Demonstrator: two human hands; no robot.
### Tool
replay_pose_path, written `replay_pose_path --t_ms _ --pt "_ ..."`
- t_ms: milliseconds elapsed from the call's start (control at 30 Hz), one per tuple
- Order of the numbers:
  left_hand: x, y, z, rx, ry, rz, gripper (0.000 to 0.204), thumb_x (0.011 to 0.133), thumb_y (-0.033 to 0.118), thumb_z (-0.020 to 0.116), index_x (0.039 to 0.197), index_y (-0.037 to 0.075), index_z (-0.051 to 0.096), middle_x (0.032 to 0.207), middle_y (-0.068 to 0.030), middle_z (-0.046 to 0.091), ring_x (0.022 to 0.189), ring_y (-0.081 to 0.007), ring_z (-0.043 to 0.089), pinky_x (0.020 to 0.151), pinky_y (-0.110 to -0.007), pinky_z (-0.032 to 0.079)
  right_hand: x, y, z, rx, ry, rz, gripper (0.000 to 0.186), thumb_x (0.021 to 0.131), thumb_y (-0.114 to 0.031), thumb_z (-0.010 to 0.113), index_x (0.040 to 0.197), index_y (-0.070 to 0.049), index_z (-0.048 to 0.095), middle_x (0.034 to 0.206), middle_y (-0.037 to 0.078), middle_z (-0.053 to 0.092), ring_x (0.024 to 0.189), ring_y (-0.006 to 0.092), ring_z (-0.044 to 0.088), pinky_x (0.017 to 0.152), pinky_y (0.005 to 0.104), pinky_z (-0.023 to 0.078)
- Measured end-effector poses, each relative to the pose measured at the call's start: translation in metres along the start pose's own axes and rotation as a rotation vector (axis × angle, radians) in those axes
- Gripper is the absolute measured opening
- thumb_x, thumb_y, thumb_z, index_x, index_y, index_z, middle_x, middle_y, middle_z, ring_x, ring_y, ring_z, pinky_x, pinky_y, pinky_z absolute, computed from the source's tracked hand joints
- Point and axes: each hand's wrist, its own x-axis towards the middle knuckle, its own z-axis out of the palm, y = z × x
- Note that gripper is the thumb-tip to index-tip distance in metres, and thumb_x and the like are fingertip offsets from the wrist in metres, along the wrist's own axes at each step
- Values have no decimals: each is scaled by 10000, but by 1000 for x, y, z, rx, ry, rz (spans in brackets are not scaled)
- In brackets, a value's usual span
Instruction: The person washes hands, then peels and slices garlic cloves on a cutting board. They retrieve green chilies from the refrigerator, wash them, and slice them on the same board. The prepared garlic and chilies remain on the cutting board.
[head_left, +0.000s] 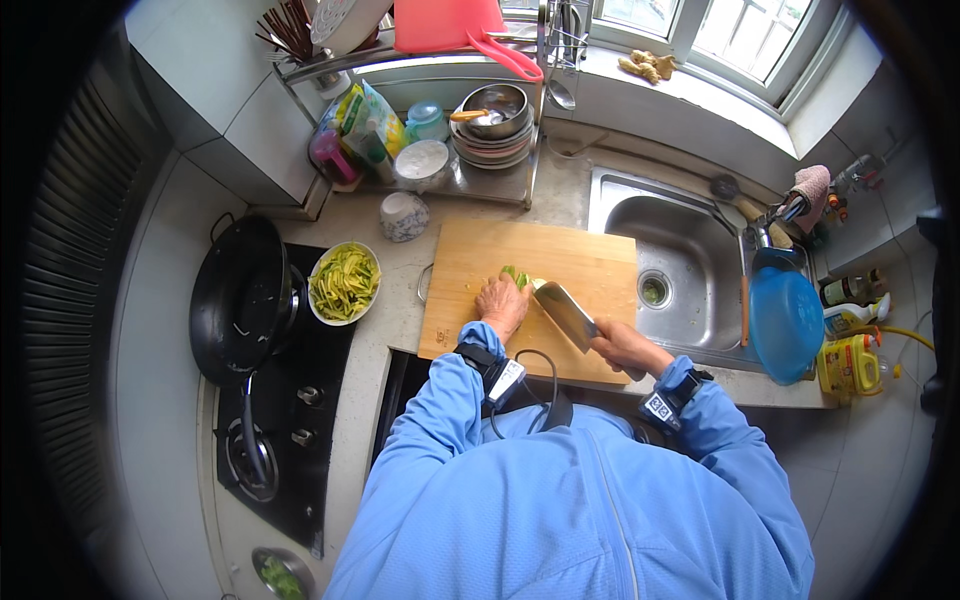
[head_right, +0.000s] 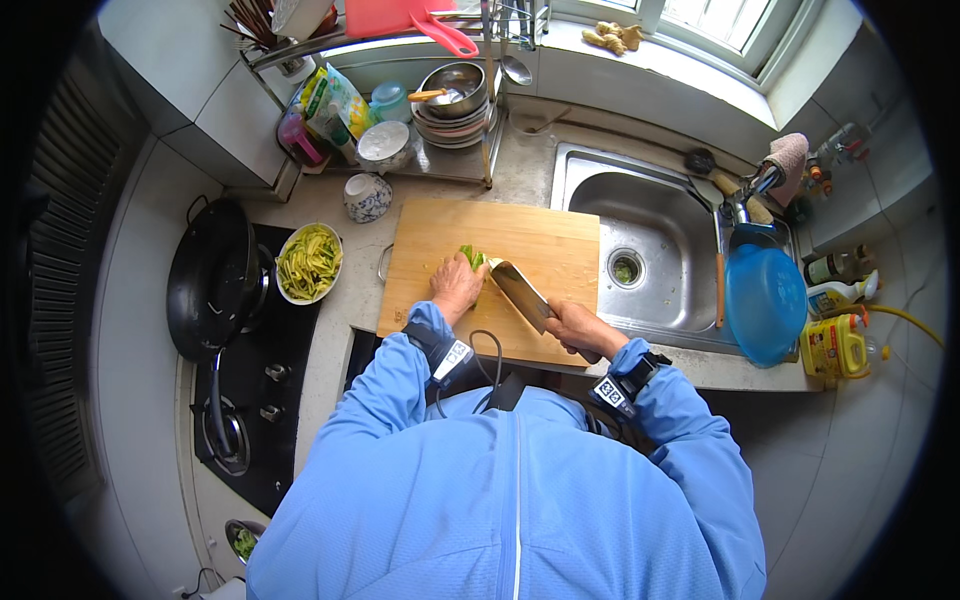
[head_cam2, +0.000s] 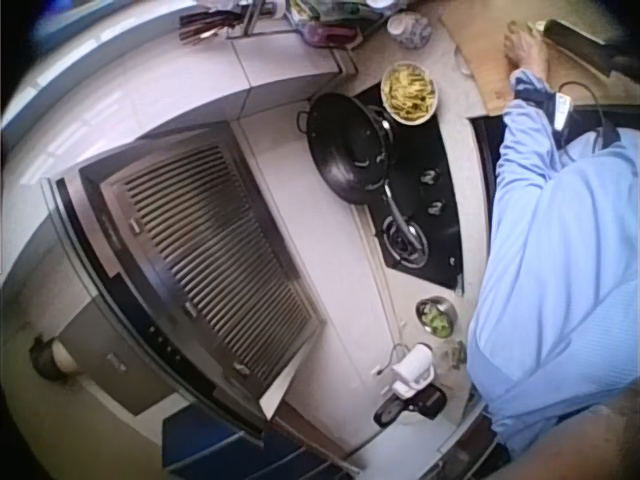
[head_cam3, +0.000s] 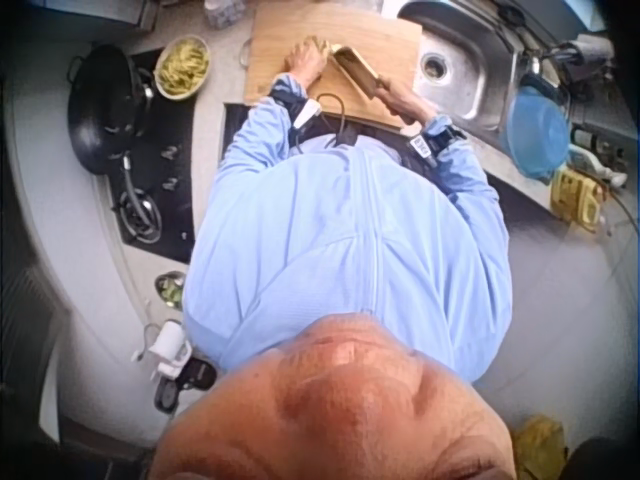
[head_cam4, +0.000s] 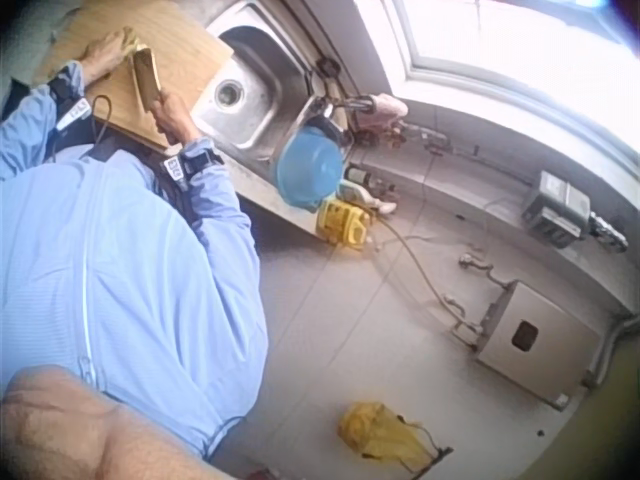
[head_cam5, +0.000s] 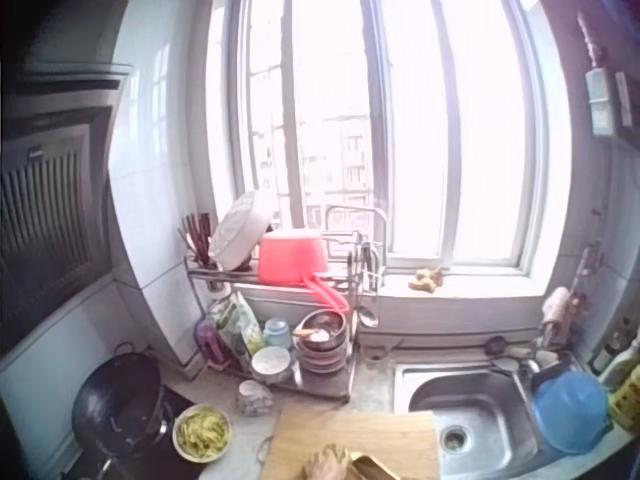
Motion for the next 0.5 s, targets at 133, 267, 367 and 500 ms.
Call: replay_pose_path --t_ms 133,267,367,500 --pt "-2 5 3 44 43 40 430 789 400 620 972 15 566 961 -198 586 929 -359 577 764 -477 470 6 6 -4 24 29 -13 133 857 -120 421 886 2 466 579 43 439 448 142 476 416 295 415" --pt "-1 1 12 128 64 118 391 767 381 646 934 33 585 939 -169 590 918 -347 577 760 -478 457 10 10 -11 42 58 -12 136 856 -113 413 899 3 471 583 46 441 450 142 474 417 294 416" --pt "-3 -3 15 151 96 162 358 765 377 649 901 50 594 942 -155 594 907 -333 580 761 -464 445 8 8 -14 36 35 -18 135 858 -110 410 909 -3 473 586 47 441 450 139 469 420 292 420" --pt "-5 -7 15 164 104 108 351 760 375 656 925 70 603 967 -139 593 960 -315 562 818 -469 413 4 3 -13 44 -40 -2 143 854 -111 413 934 -18 486 598 52 450 470 138 486 425 294 429"
